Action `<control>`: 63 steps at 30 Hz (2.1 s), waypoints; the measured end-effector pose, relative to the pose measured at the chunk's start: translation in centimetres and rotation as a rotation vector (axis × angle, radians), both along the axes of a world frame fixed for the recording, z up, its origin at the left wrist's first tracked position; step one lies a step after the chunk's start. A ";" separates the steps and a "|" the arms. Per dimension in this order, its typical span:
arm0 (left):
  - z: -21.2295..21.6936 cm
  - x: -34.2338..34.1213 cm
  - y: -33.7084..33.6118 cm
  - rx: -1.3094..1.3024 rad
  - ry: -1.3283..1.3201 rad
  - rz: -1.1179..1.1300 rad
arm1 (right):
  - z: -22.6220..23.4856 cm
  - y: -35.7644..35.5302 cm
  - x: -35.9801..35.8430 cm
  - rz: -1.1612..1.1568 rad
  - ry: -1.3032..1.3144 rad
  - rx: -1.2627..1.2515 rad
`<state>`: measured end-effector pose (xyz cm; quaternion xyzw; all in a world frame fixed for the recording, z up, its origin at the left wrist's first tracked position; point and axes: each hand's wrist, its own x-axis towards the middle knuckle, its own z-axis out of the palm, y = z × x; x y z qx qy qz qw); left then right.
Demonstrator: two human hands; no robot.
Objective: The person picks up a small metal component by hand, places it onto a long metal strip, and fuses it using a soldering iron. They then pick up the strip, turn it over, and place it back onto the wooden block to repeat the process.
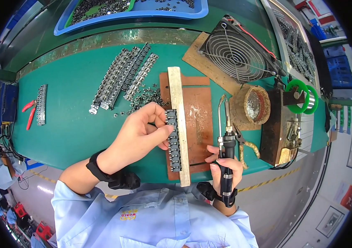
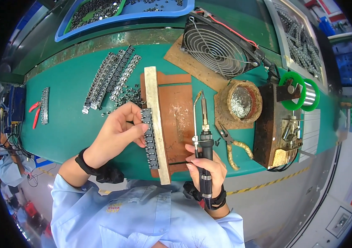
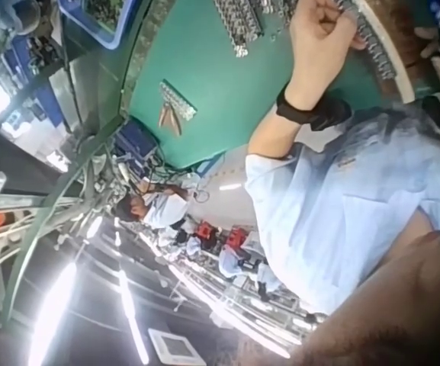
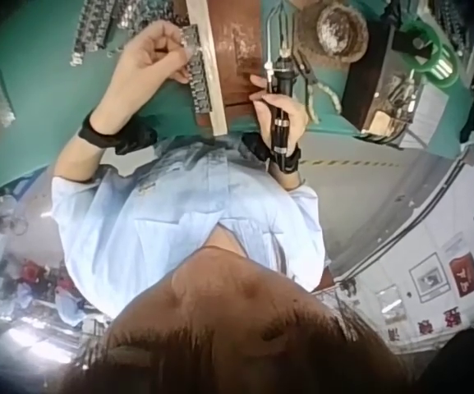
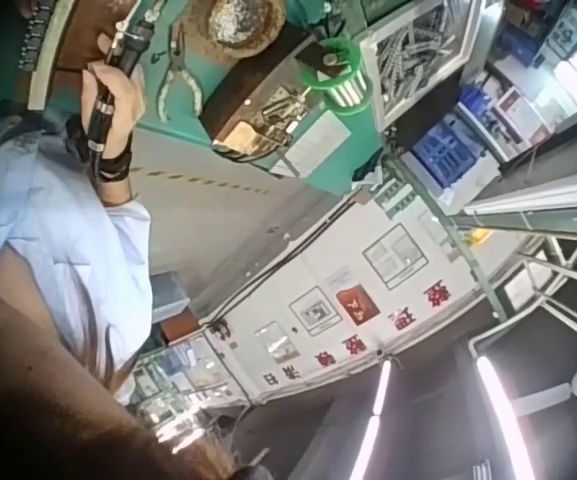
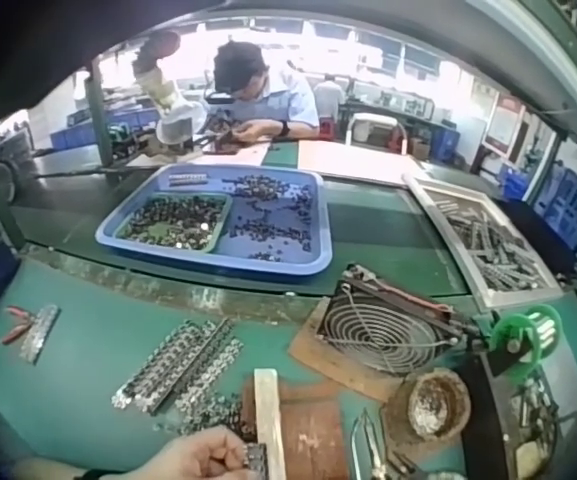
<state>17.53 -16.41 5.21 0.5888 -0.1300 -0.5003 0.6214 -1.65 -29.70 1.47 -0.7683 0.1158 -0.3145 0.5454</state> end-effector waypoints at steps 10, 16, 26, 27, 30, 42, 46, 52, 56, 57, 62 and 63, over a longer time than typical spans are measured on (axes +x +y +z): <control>-0.4 -0.1 0.2 -0.033 -0.013 0.035 | 3.0 2.5 2.8 0.145 0.117 -0.285; -0.6 -0.3 0.2 -0.044 -0.035 0.039 | 2.4 3.2 3.3 0.110 0.137 -0.283; 1.9 1.1 1.0 0.238 -0.788 -0.018 | 1.9 3.6 3.1 0.059 0.130 -0.201; 1.6 1.1 1.2 0.140 -1.007 -0.043 | 1.9 3.5 3.1 0.053 0.129 -0.192; 1.8 0.5 1.7 -0.063 -1.449 -0.081 | 1.8 3.5 3.0 0.065 0.108 -0.175; 2.2 -0.3 2.4 0.058 -1.815 -0.391 | 1.5 4.3 3.4 0.058 0.094 -0.172; 2.5 0.1 2.3 0.048 -1.857 -0.411 | 1.1 4.4 2.8 0.050 0.100 -0.173; 3.2 2.7 2.6 0.019 -1.589 -0.250 | 2.8 4.8 1.9 -0.013 0.078 0.114; 1.9 5.0 3.9 0.125 -1.417 -0.101 | 4.0 2.8 0.3 -0.220 0.050 0.046; 1.8 4.9 4.1 0.138 -1.422 -0.101 | 3.5 2.2 -0.9 -0.272 0.053 0.006; 1.8 2.8 4.5 0.309 -1.335 -0.051 | 3.4 0.5 -2.6 -0.462 0.205 0.075; 1.8 2.4 4.3 0.318 -1.351 -0.052 | 3.4 0.2 -2.5 -0.514 0.285 0.141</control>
